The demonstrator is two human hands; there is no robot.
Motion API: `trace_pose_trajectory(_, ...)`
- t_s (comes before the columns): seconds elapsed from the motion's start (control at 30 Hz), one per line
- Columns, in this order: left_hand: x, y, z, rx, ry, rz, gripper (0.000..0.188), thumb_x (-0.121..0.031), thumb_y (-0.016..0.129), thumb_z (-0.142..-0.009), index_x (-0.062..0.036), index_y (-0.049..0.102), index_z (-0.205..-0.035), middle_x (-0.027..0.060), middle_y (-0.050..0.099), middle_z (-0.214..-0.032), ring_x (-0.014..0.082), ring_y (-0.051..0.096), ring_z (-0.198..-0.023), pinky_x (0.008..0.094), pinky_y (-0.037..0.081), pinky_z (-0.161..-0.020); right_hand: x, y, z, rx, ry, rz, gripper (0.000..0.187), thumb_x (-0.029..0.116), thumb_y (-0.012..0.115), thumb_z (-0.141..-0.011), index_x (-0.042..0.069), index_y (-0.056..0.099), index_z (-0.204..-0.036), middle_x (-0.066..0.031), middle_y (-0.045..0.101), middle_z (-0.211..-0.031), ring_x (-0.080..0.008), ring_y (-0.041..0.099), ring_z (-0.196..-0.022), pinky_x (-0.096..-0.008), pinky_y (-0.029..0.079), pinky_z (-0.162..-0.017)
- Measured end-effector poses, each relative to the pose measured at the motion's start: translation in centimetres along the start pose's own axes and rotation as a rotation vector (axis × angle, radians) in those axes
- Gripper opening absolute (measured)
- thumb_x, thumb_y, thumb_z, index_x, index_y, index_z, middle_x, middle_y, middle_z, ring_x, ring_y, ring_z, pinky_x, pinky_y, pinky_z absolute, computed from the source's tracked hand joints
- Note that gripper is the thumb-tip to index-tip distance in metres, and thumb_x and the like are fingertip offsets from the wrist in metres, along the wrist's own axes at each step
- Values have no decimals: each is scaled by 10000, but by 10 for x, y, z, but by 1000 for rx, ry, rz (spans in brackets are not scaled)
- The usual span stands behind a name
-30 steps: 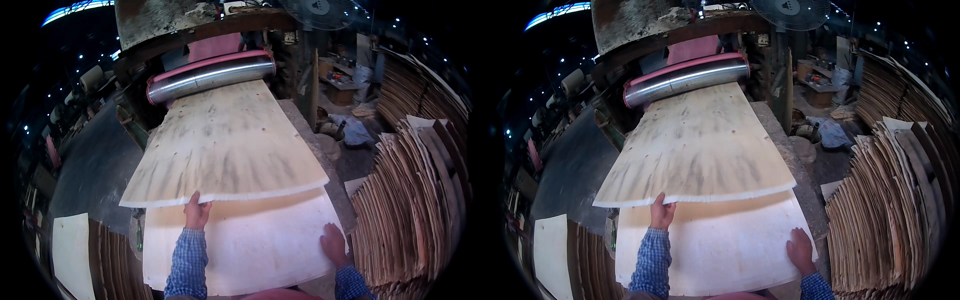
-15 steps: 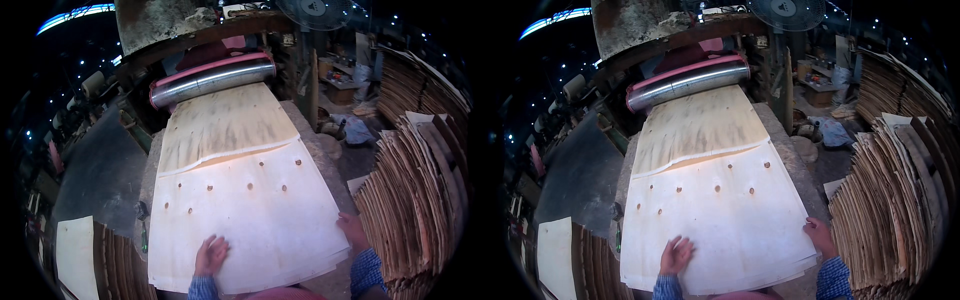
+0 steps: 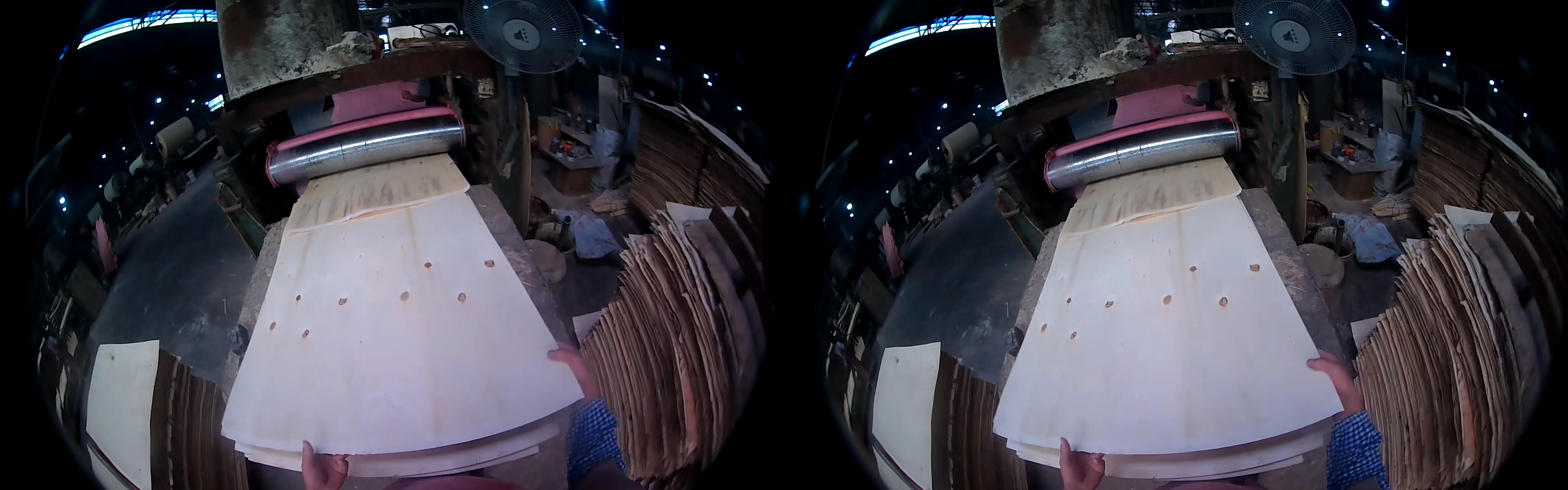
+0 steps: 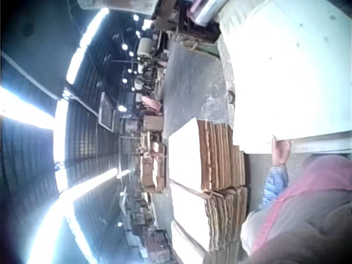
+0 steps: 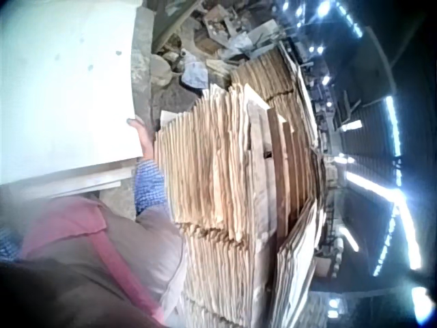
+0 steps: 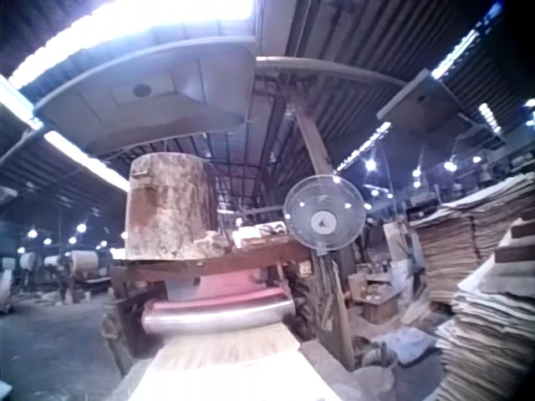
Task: The person picks up thin wood veneers from a large stack and feeds them one by one into a gluing or processing machine with a large roller.
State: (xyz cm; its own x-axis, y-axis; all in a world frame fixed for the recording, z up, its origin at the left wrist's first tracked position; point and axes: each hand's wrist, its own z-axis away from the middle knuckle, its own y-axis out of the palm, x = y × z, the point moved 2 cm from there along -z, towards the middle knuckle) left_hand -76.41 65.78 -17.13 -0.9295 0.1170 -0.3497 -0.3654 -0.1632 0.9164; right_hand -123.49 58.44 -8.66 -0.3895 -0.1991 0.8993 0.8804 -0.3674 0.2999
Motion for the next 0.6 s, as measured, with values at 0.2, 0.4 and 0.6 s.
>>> trace_pose_trajectory(0.2,-6,-35,-15,-289,-129,-297,386,-294,491,-952,-108,458,-1289,68,618,-1139,202,643,-887,305,543,-565,-27,1,5,40,69,-145,486,224,602,-810,-5,559,-1236,-133,630,-1099,-221,590,-1018,-317,461,-907)
trace_pose_trajectory(0.4,8,-42,24,-383,-47,-439,462,-377,442,-970,-38,486,-1281,121,624,-1162,272,600,-1037,353,537,-737,-18,-31,5,41,22,21,508,186,530,-818,-62,524,-1261,-174,605,-1166,-238,569,-1093,-311,431,-947)
trace_pose_trajectory(0.6,3,12,18,-498,52,-277,355,-273,451,-963,-48,506,-1232,87,636,-1118,212,633,-926,298,546,-638,31,21,12,110,-65,-100,466,214,505,-862,-66,538,-1233,-160,642,-1092,-226,628,-963,-293,488,-866)
